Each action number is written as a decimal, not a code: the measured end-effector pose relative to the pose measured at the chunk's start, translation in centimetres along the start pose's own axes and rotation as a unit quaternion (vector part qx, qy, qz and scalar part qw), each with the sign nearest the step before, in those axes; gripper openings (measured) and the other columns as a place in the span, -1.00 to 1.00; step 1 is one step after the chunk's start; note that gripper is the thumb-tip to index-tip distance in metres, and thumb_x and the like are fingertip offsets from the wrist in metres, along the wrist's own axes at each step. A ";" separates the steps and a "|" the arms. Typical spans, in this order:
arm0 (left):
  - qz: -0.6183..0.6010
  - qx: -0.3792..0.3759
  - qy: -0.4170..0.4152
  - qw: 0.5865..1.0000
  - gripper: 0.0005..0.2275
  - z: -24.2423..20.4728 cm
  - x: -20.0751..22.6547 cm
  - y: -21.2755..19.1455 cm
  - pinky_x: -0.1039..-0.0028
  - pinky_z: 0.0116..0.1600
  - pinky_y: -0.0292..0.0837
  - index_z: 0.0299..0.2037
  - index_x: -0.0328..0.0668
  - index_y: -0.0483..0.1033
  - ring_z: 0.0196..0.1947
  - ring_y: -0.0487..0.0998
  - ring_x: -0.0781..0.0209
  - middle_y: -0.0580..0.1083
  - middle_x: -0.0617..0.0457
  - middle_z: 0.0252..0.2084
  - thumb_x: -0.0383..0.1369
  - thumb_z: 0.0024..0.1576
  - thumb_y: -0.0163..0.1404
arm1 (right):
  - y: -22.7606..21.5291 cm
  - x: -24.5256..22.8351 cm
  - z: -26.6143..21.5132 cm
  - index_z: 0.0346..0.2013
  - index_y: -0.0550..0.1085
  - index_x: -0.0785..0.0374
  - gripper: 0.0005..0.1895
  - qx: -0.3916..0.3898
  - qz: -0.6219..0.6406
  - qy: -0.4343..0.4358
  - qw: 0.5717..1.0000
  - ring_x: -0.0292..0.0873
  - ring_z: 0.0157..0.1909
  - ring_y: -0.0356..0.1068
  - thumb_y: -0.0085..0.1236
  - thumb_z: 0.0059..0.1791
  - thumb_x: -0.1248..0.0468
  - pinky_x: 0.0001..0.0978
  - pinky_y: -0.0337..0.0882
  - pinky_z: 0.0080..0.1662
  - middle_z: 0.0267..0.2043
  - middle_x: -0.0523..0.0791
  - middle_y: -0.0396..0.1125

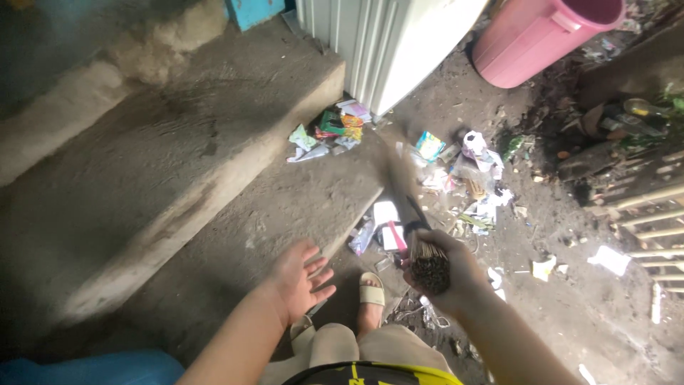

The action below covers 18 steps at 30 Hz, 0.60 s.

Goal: Sweeping trash and debris on an outdoor concrete floor using a broom.

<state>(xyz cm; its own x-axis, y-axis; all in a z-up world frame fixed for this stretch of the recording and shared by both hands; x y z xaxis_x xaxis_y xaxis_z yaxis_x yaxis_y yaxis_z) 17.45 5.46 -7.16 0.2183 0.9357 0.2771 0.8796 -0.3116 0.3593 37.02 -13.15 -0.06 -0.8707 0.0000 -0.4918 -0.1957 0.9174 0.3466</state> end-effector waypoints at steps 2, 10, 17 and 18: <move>0.000 -0.003 -0.001 1.000 -0.46 -0.1 -0.1 0.0 -0.10 0.33 0.25 0.34 -0.06 0.29 0.26 0.38 -0.04 0.35 -0.04 0.26 -0.04 0.17 -0.11 | -0.8 -1.1 2.4 0.07 0.31 0.37 -0.51 -0.029 -0.023 0.014 0.999 -0.07 -0.39 0.43 0.13 -0.06 0.16 -0.32 0.53 -0.39 -0.32 0.05 0.39; 0.001 -0.017 0.003 1.000 -0.50 -1.9 0.5 -0.2 0.00 0.33 0.30 0.31 -0.12 0.31 0.22 0.42 0.00 0.39 -0.02 0.19 -0.08 0.21 -0.12 | -3.9 -0.4 15.5 0.14 0.26 0.39 -0.51 -0.080 0.091 -0.018 0.993 -0.17 -0.40 0.43 0.14 0.00 0.24 -0.45 0.56 -0.38 -0.27 -0.01 0.35; -0.004 -0.007 0.015 1.000 -0.49 0.1 0.5 -0.4 0.02 0.30 0.30 0.30 -0.10 0.31 0.23 0.42 -0.01 0.42 -0.04 0.20 -0.03 0.20 -0.15 | 6.9 2.9 0.2 -0.15 0.40 0.32 -0.73 -0.025 -0.095 -0.032 0.995 -0.13 -0.46 0.43 0.10 -0.06 0.22 -0.28 0.54 -0.39 -0.45 -0.07 0.37; -0.022 0.006 0.005 1.000 -0.47 1.0 0.4 -0.6 0.02 0.29 0.30 0.31 -0.08 0.31 0.22 0.41 0.00 0.41 -0.01 0.18 0.00 0.19 -0.14 | 7.5 2.7 -0.6 -0.17 0.42 0.31 -0.74 -0.056 -0.138 0.005 0.989 -0.11 -0.47 0.45 0.11 -0.08 0.22 -0.27 0.53 -0.40 -0.46 -0.04 0.39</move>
<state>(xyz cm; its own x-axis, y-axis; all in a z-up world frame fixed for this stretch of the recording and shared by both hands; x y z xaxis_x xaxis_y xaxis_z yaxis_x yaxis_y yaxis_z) 17.39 6.18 -8.15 0.1759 0.9465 0.2707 0.8929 -0.2691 0.3609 32.95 -6.54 1.67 -0.7811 -0.2488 -0.5727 -0.4749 0.8322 0.2862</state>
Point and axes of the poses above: each hand's wrist, its own z-axis towards the middle knuckle, its own y-axis out of the palm, x = y × z, the point moved 3 cm from there along z, towards the middle knuckle
